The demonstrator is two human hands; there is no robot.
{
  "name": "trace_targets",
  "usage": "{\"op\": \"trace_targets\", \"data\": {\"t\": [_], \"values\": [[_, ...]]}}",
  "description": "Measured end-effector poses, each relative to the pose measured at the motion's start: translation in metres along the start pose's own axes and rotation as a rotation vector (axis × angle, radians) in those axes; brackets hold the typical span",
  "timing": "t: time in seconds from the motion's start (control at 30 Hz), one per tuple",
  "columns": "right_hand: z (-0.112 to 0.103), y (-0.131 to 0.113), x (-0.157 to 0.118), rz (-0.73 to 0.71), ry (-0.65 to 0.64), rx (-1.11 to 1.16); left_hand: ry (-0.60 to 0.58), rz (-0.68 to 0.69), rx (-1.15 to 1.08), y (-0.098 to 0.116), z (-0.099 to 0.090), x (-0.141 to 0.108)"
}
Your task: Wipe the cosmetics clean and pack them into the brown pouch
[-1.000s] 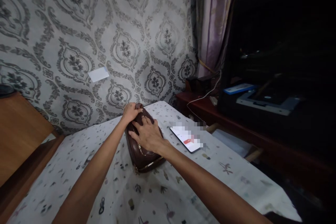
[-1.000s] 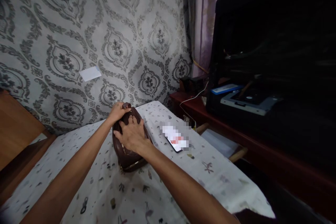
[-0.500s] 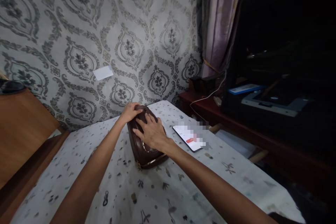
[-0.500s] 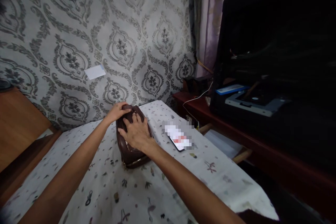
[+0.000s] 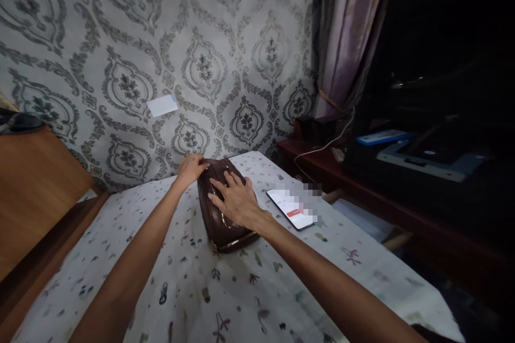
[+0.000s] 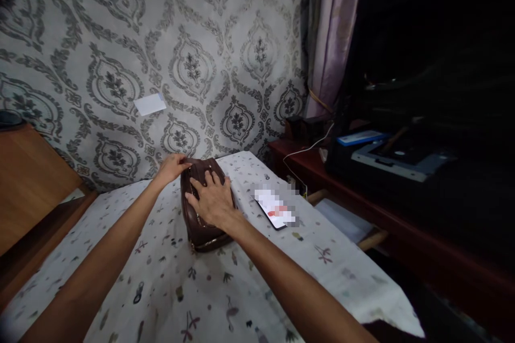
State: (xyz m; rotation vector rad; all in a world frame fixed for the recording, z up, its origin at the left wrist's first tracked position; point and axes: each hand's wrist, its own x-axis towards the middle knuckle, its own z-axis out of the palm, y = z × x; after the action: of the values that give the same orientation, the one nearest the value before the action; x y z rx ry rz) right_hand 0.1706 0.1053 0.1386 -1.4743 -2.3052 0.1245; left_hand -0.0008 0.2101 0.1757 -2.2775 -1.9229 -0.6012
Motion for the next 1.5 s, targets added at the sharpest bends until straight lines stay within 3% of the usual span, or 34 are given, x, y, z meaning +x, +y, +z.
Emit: {"op": "trace_targets", "data": {"t": [0.77,1.07,1.23,1.5], "values": [[0.004,0.001,0.0,-0.01,0.023,-0.012,0.012,0.021,-0.055,0.001,0.005,-0.008],[0.0,-0.001,-0.018,-0.008,0.031,-0.017,-0.025,0.167,-0.137,0.035,0.012,0.0],[0.006,0.002,-0.026,-0.026,0.068,-0.008,-0.02,0.116,-0.129,0.05,0.021,0.007],[0.008,0.003,-0.025,-0.036,0.062,0.008,0.018,0.037,-0.153,0.052,0.027,0.009]]}}
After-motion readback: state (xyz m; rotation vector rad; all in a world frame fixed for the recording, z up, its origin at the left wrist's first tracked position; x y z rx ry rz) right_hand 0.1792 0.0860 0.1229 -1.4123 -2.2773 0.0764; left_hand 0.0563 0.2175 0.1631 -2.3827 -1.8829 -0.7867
